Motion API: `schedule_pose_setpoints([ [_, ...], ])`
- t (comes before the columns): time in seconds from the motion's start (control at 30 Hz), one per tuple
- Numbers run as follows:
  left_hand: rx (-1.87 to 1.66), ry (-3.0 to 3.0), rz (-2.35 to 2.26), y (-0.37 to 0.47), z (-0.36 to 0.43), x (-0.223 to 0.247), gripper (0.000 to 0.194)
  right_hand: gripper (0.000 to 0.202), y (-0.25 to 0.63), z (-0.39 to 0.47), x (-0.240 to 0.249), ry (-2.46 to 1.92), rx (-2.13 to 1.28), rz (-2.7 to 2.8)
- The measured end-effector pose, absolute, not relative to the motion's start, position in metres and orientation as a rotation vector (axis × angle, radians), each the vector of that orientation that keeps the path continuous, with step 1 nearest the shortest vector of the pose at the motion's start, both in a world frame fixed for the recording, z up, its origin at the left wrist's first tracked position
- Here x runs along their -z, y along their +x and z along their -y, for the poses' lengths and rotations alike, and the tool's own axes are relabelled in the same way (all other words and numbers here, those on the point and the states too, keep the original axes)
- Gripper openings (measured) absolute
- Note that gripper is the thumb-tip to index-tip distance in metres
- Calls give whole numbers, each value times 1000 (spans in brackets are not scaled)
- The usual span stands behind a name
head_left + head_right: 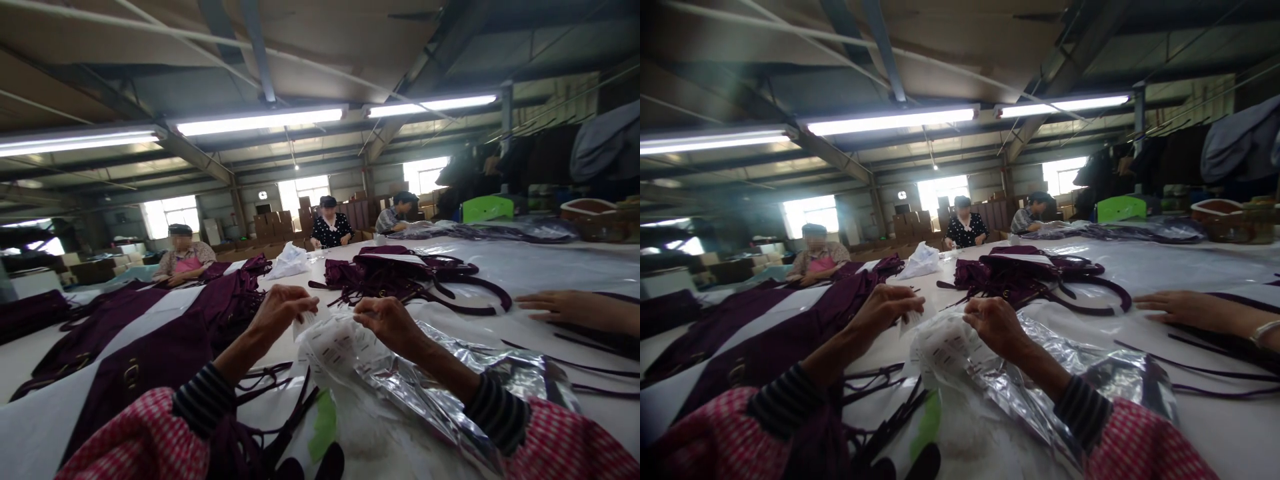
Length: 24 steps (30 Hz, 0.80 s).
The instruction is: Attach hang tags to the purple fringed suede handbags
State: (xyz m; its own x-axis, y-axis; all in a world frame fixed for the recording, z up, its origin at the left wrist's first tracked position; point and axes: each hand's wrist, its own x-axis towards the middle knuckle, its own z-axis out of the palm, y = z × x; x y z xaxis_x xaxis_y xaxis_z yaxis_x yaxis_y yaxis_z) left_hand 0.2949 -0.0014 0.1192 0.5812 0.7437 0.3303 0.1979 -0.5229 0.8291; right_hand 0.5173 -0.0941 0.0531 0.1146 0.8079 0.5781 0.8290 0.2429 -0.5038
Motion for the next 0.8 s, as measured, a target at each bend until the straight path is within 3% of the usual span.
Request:
schedule_pose_setpoints([
  [0.13, -941, 1785, -637, 304, 12, -103, 19, 15, 517, 94, -49, -1509, 20, 1693],
  [0.33, -669, 1536, -356, 304, 19, -97, 23, 15, 516, 94, -46, -1502, 18, 1702],
  [0.57, -568, 1793, -741, 297, 8, -94, 39, 12, 519, 93, -45, -1521, 77, 1706],
  [0.8, -510, 2332, -966, 305, 15, -102, 15, 13, 512, 97, -46, -1514, 298, 1865],
])
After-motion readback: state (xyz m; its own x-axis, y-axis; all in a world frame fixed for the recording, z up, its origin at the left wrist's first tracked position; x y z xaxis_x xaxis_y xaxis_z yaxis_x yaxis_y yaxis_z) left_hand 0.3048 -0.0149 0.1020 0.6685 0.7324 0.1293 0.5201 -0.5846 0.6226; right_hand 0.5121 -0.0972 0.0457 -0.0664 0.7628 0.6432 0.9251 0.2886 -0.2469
